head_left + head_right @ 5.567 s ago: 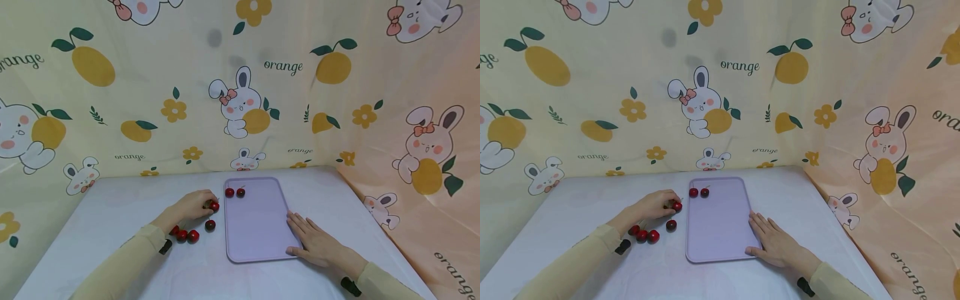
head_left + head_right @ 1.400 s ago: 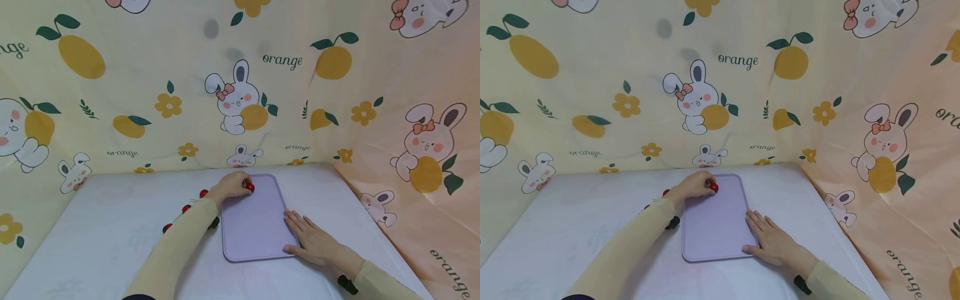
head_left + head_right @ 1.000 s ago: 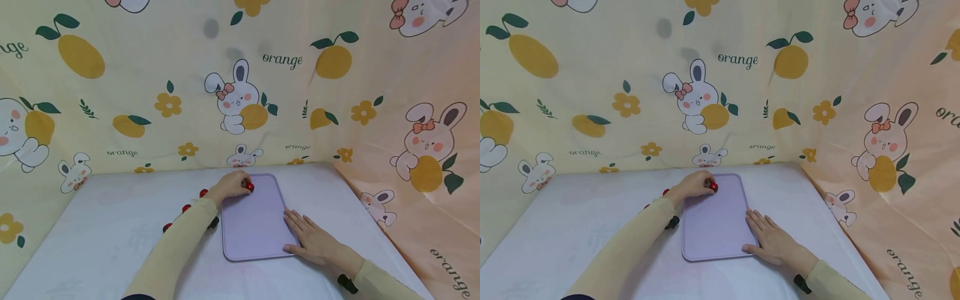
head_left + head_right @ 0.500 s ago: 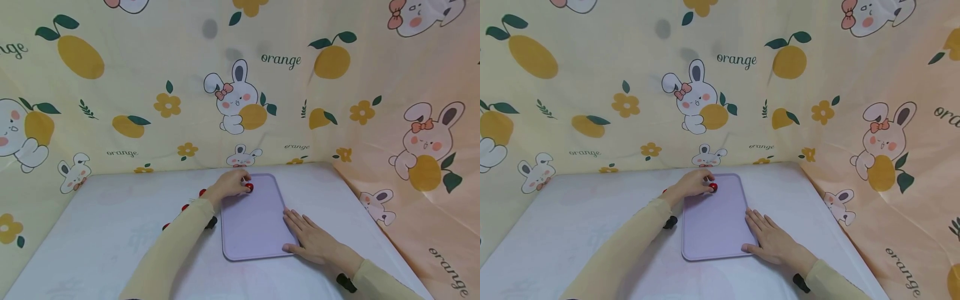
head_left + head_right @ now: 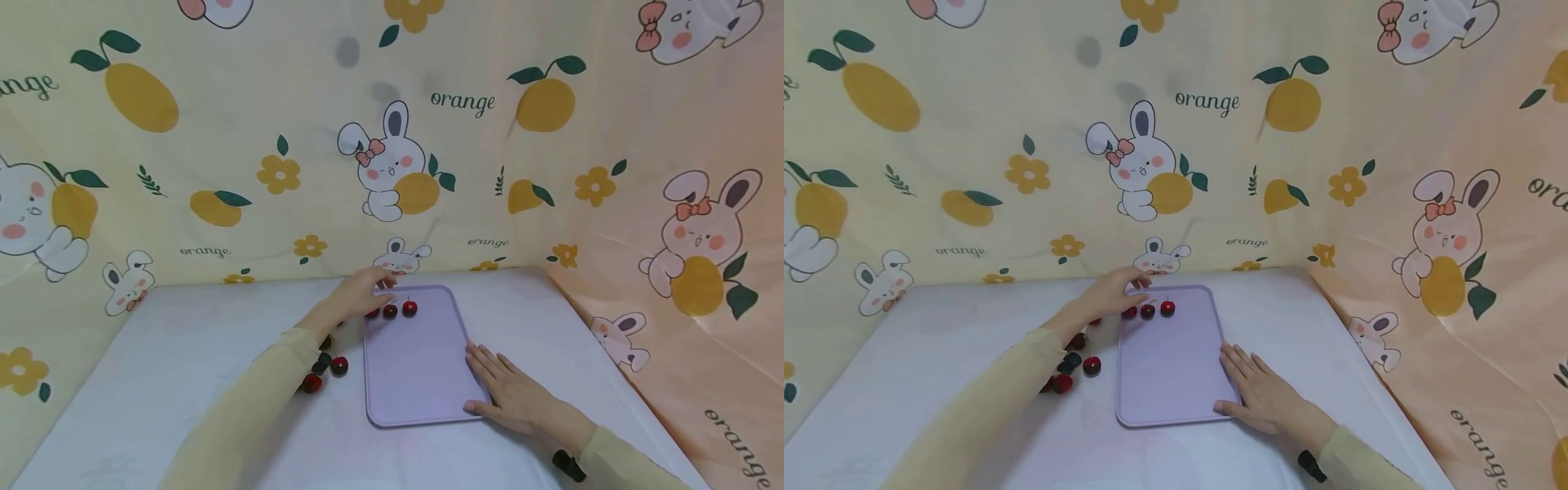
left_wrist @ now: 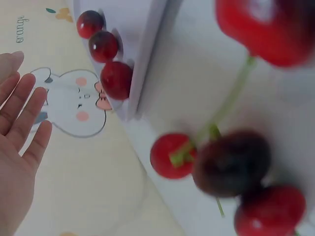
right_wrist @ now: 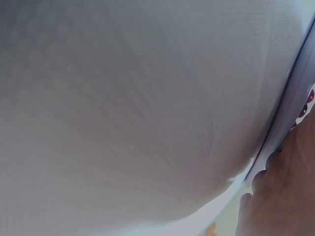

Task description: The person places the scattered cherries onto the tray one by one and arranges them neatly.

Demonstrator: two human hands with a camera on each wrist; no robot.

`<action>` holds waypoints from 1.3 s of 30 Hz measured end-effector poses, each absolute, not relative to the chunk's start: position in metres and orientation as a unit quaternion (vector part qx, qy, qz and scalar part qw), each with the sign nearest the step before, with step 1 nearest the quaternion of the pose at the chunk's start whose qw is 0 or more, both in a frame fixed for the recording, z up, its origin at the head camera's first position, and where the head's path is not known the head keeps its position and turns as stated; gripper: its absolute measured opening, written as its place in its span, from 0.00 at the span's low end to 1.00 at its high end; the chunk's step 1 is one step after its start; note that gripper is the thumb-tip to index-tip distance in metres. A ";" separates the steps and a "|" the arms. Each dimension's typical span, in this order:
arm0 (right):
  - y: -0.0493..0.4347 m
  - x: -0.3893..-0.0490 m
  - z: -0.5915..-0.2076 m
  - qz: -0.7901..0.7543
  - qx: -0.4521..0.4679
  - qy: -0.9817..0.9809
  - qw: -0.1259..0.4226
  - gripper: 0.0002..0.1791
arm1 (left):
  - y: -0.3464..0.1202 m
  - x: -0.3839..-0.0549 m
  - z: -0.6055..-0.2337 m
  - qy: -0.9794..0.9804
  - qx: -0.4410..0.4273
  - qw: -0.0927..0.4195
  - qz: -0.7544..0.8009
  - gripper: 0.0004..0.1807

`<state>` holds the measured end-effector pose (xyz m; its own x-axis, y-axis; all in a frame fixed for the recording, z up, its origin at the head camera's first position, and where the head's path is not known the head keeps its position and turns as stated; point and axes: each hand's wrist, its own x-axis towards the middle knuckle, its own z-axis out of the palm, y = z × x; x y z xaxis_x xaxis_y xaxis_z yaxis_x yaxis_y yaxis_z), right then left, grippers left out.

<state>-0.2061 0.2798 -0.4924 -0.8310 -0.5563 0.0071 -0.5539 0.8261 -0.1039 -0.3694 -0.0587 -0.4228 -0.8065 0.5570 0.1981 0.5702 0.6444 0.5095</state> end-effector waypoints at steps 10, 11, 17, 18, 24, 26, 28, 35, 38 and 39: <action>0.278 -0.203 -0.488 -0.055 -0.290 0.955 0.001 0.50 | -0.097 -0.352 -0.420 -0.913 -0.305 0.014 -0.270 0.15; 0.278 -0.203 -0.488 -0.053 -0.291 0.955 0.000 0.50 | -0.101 -0.349 -0.420 -0.915 -0.303 0.012 -0.268 0.15; 0.278 -0.203 -0.488 -0.052 -0.297 0.953 -0.011 0.49 | -0.124 -0.336 -0.417 -0.922 -0.300 0.004 -0.244 0.15; 0.278 -0.203 -0.489 -0.053 -0.297 0.953 -0.012 0.49 | -0.128 -0.333 -0.417 -0.923 -0.300 0.003 -0.240 0.15; 0.278 -0.204 -0.489 -0.056 -0.290 0.956 0.001 0.51 | -0.154 -0.324 -0.421 -0.926 -0.303 -0.010 -0.226 0.14; 0.278 -0.204 -0.490 -0.056 -0.287 0.956 0.003 0.51 | -0.160 -0.322 -0.422 -0.927 -0.301 -0.013 -0.223 0.14; 0.279 -0.205 -0.490 -0.057 -0.287 0.956 0.003 0.51 | -0.166 -0.320 -0.424 -0.928 -0.300 -0.013 -0.219 0.15; 0.279 -0.204 -0.492 -0.055 -0.286 0.957 0.005 0.51 | -0.177 -0.314 -0.431 -0.938 -0.274 -0.034 -0.211 0.15; 0.279 -0.203 -0.490 -0.055 -0.290 0.955 0.000 0.51 | -0.180 -0.311 -0.434 -0.940 -0.264 -0.050 -0.211 0.15; 0.279 -0.203 -0.489 -0.056 -0.291 0.955 -0.002 0.50 | -0.180 -0.310 -0.435 -0.940 -0.263 -0.053 -0.210 0.15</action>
<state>-0.2031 0.2785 -0.4893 -0.8305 -0.5558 0.0356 -0.5562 0.8243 -0.1056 -0.3103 -0.1802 -0.4346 -0.8559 0.5170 0.0102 0.4722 0.7734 0.4230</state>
